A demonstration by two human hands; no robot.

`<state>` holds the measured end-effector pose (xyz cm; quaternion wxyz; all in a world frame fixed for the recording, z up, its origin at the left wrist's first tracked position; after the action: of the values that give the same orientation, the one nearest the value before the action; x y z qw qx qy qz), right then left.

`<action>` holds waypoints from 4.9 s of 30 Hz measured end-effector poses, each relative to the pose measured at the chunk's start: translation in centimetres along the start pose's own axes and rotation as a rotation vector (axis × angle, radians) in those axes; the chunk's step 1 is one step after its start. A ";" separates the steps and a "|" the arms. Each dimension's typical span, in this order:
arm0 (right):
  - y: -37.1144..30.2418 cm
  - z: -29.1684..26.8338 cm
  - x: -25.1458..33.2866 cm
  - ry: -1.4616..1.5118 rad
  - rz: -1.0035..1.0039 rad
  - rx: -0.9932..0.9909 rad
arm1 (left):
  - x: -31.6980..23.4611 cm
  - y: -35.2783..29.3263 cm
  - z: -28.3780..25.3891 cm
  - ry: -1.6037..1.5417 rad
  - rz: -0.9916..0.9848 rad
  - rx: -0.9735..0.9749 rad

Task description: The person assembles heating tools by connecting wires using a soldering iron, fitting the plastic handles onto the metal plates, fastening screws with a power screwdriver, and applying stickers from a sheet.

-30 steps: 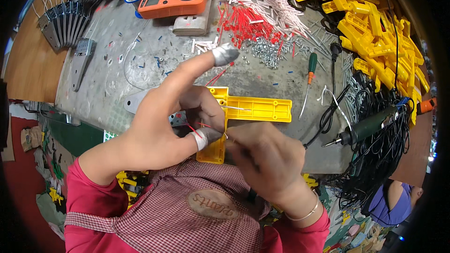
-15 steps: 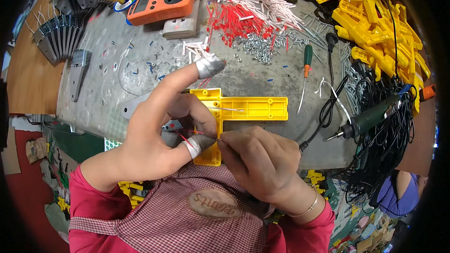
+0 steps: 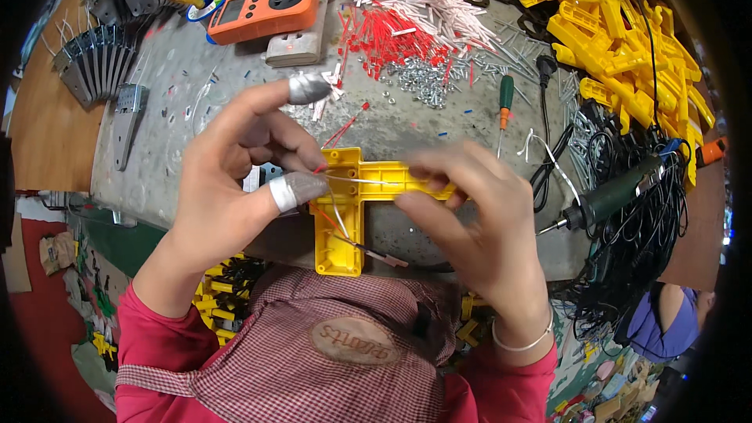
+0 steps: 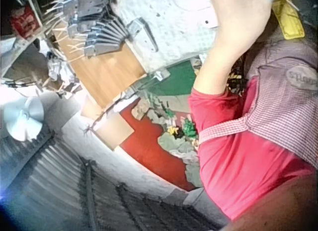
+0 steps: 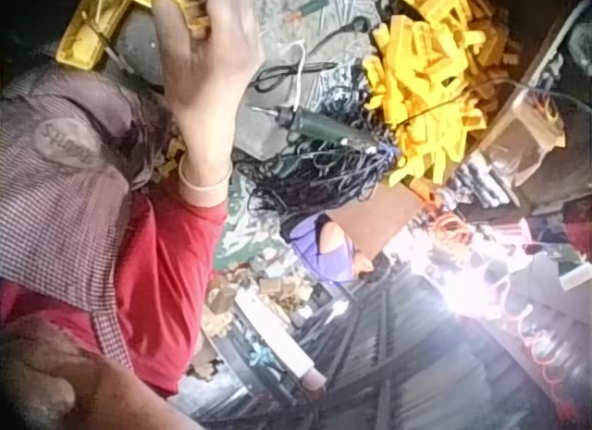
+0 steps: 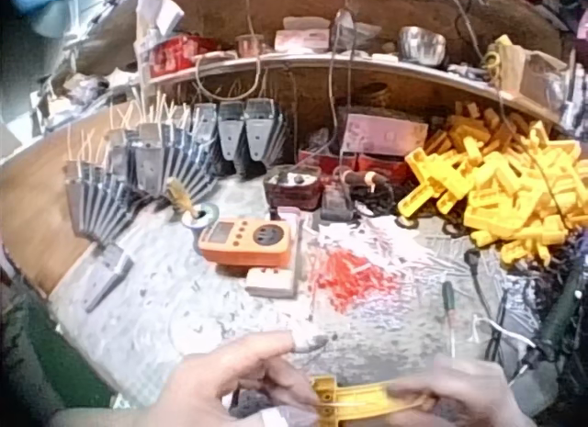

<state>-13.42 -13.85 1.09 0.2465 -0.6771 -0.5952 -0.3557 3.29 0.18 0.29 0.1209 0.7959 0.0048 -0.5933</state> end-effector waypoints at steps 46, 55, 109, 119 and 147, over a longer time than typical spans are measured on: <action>-1.5 5.0 2.0 -0.045 0.197 0.073 | -0.6 -0.3 1.3 0.185 0.052 0.065; -1.5 5.0 0.0 0.817 0.249 -0.201 | -0.6 0.4 1.7 0.139 -0.019 0.108; 0.7 3.1 0.6 0.803 0.435 0.159 | -0.6 -0.1 1.6 0.283 0.143 0.117; 0.9 3.1 1.8 -0.020 0.030 -0.022 | -0.9 -0.1 1.8 0.343 0.258 0.047; 24.0 0.8 7.1 -0.325 -0.465 -0.034 | -2.0 -3.9 -10.6 0.832 0.073 0.179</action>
<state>10.53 -12.85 8.28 0.0485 -0.5746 -0.7601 -0.2994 12.05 6.34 4.30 0.0597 0.9745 -0.0264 -0.2149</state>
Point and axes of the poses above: each hand's wrist, its own y-axis towards the middle knuckle, its own z-axis out of the palm, x = y × z, the point moved 3 cm from there along y, towards the middle knuckle, and after that the axes turned 15 degrees about x, right-handed, at the moved point
